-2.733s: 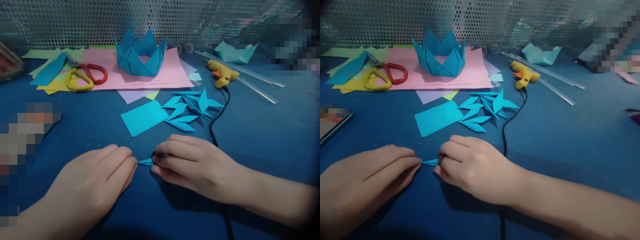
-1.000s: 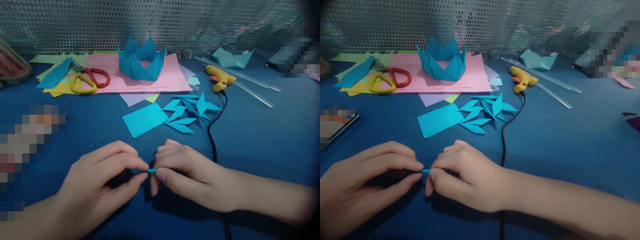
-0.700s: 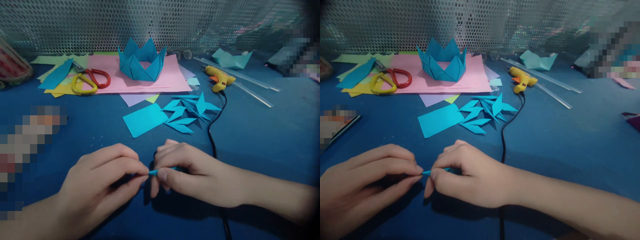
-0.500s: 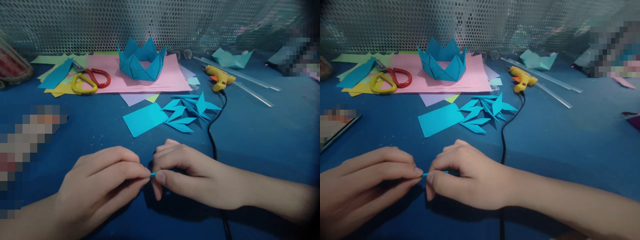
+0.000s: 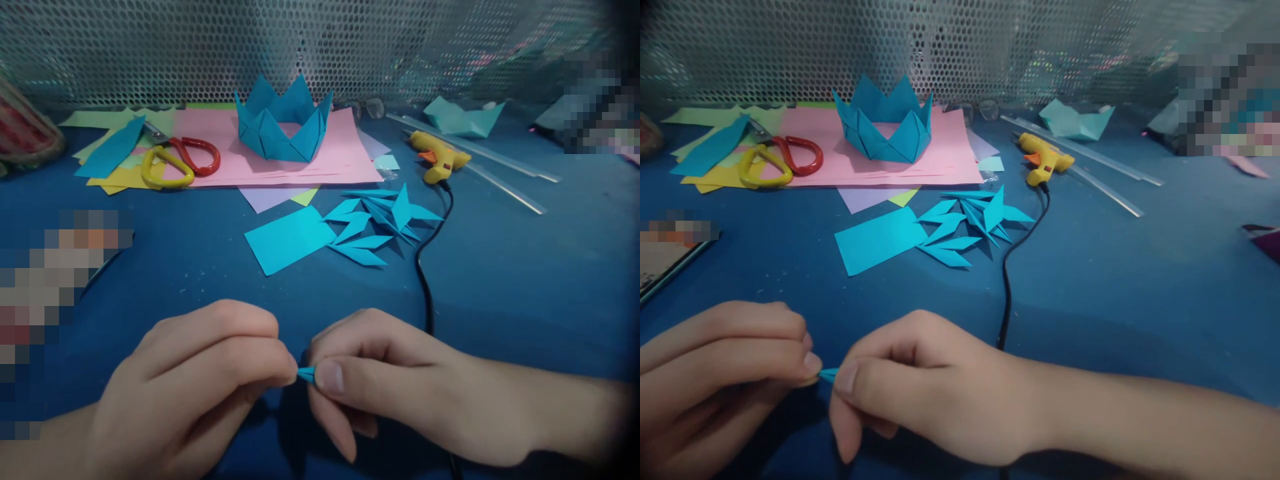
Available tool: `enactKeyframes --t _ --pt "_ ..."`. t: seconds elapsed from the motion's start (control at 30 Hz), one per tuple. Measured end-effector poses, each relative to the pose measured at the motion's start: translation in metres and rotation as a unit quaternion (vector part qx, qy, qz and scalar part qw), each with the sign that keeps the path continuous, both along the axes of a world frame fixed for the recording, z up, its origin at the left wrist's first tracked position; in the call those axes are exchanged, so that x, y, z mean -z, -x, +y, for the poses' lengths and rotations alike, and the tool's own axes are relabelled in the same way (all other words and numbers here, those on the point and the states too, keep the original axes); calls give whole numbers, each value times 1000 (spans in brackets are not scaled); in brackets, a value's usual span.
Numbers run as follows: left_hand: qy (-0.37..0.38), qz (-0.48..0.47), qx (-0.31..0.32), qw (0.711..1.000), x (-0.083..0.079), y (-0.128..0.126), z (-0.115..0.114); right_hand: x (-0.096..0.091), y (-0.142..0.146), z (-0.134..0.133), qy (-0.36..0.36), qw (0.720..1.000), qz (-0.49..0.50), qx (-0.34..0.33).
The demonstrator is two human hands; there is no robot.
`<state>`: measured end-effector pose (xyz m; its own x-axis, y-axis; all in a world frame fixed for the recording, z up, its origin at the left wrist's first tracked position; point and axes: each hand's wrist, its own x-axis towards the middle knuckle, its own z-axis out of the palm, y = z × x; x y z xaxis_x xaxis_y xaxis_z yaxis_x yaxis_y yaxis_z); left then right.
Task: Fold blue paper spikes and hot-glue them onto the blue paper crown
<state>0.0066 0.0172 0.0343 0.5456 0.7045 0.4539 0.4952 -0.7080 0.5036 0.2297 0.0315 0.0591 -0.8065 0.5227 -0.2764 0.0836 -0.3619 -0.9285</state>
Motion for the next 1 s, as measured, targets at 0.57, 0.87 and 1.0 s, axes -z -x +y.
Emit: enactKeyframes --t 0.57,0.87,1.0 --pt "-45 46 26 998 1 12 -10 20 12 -2 287 947 136 -45" --pt "-70 28 -15 997 -3 6 4 34 7 -4 368 905 204 -51" --pt "-89 5 -2 996 1 5 7 42 8 -7 364 901 226 -61"
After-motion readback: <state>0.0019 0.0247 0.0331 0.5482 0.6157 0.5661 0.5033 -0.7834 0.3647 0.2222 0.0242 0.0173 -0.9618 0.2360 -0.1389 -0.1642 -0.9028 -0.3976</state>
